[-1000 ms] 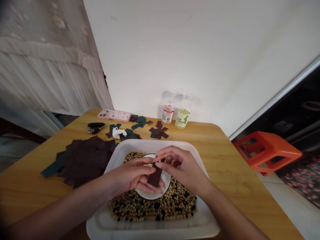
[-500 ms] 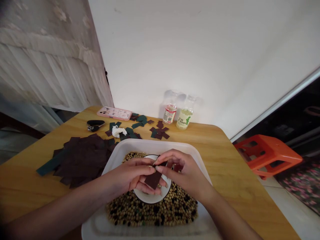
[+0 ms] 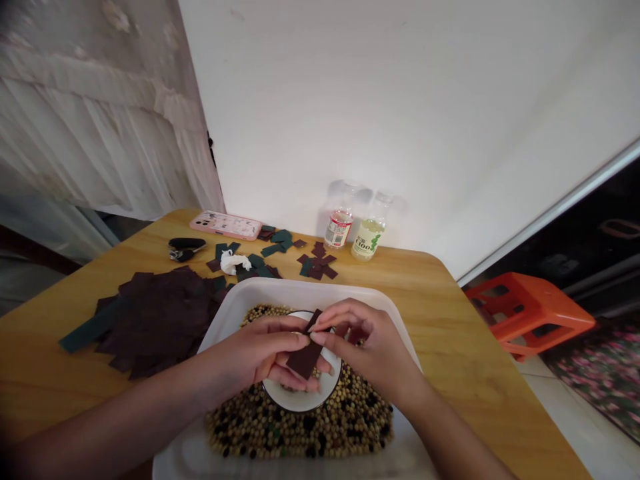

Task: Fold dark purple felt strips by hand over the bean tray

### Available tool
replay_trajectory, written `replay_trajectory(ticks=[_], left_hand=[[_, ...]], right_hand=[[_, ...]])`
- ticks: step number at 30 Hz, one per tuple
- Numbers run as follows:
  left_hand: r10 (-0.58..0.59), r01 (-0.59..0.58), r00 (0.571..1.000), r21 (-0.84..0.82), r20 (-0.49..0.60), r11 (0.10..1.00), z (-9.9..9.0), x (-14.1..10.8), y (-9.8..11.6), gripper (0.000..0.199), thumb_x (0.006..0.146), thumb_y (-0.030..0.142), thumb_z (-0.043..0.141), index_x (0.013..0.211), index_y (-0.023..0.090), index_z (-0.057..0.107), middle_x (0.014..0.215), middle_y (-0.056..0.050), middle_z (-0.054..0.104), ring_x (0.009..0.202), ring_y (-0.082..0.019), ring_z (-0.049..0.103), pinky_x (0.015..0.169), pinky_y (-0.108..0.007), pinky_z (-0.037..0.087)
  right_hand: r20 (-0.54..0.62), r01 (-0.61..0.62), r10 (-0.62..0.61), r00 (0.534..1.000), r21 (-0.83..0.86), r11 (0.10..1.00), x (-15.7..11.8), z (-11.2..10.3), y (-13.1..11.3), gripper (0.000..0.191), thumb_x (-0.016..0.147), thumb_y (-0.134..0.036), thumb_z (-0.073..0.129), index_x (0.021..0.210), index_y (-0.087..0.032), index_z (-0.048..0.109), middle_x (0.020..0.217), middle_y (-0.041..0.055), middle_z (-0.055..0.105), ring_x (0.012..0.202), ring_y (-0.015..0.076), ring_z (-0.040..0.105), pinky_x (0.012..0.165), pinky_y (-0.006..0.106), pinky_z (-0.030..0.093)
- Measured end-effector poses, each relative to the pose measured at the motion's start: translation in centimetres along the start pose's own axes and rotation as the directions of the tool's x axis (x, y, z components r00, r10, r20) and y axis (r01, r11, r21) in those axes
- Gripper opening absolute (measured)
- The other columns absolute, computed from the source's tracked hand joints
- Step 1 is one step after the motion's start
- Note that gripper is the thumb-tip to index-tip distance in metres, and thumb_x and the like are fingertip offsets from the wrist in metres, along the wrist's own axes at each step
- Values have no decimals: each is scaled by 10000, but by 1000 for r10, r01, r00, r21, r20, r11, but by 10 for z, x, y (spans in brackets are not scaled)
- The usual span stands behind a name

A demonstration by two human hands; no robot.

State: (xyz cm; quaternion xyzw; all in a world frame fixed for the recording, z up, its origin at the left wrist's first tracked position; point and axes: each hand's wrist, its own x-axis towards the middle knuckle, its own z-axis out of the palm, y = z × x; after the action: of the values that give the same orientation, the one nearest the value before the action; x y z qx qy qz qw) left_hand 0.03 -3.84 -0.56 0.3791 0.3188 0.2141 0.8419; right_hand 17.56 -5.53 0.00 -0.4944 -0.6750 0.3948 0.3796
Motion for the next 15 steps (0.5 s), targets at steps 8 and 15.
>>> replay_trajectory(ticks=[8, 15], left_hand=[[4, -4, 1000, 5, -5, 1000, 0, -1, 1, 205, 702, 235, 538, 864, 119, 586, 701, -91, 690, 613, -166, 662, 596, -246, 482], [-7, 7, 1000, 23, -16, 1000, 0, 1, 1, 200, 688, 235, 539, 851, 128, 583, 676, -77, 690, 601, -160, 662, 584, -232, 480]], right_hand=[[-53, 46, -47, 998, -15, 999, 0, 0, 4, 143, 719, -276, 651, 812, -220, 557, 740, 8, 680, 685, 153, 641, 532, 235, 481], [-56, 70, -73, 996, -49, 996, 0, 1, 2, 186, 715, -260, 649, 857, -216, 537, 739, 9, 677, 632, 142, 628, 501, 241, 466]])
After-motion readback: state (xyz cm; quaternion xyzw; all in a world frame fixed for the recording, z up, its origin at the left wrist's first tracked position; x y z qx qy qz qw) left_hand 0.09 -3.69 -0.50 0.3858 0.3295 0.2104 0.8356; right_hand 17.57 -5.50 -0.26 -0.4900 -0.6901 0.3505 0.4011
